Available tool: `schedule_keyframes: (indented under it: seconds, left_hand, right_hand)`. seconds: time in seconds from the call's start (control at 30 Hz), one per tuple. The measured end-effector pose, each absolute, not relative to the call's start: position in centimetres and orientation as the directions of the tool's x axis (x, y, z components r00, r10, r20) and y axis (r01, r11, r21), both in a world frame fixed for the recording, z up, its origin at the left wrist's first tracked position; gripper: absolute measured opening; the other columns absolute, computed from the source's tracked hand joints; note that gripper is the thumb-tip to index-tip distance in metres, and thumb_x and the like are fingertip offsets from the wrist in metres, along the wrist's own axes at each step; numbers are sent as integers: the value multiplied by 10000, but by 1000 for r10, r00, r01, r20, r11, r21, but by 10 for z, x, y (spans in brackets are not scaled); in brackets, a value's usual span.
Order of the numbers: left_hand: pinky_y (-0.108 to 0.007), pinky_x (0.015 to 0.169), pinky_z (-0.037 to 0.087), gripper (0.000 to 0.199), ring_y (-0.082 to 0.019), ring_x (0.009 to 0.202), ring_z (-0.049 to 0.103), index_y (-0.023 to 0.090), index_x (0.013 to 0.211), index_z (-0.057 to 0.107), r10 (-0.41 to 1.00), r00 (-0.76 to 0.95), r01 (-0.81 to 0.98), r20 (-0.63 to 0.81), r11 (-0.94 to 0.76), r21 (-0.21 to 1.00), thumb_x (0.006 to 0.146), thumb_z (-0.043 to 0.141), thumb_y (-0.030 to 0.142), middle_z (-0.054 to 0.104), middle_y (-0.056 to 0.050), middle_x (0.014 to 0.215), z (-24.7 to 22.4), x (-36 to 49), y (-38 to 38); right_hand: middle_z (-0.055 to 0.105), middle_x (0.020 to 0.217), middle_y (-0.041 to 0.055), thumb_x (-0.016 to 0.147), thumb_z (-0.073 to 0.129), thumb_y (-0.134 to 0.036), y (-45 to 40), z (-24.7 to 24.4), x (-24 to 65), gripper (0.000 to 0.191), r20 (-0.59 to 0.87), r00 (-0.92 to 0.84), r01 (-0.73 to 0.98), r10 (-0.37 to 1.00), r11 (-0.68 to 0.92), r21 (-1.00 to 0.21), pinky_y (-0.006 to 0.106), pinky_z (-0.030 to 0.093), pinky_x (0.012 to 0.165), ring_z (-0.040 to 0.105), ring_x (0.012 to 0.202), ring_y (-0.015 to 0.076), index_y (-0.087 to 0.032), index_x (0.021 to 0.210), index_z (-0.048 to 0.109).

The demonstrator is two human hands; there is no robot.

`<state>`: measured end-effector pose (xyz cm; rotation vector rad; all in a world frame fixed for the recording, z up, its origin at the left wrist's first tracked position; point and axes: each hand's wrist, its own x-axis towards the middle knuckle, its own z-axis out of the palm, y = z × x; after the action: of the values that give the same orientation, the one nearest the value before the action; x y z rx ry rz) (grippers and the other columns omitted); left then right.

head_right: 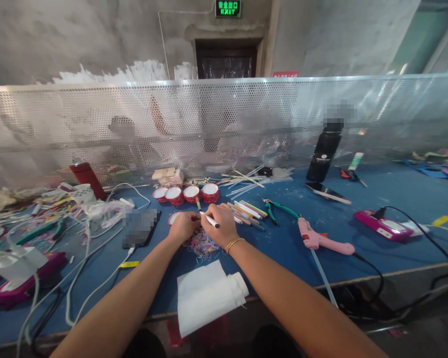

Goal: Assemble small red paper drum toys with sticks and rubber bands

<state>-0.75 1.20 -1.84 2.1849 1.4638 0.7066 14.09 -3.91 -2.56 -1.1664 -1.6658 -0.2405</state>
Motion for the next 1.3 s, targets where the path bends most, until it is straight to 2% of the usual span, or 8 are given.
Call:
schedule_keyframes:
  seconds: [0.27,1.3]
  left_hand:
    - [-222,637,408,152,-163,774,654,211,898,768,937,307,735,168,-346,583,792,661,228,755,-26,858,-19,-7,11]
    - [-225,653,413,149,-169,808,661,215,899,767,932,316,734,177,-358,577,799,660,242,757,-23,889,-18,-8,12]
  right_hand:
    - [585,642,5,819,583,-219,-38,-24,140,171,825,-8,780,566,520,-349,333,357,689,498,671,193,-236,677,488]
    - [592,646,9,827,583,-225,-38,-24,140,178,801,-3,789,598,494,-365,326,343,684,509,690,198,-234,671,499]
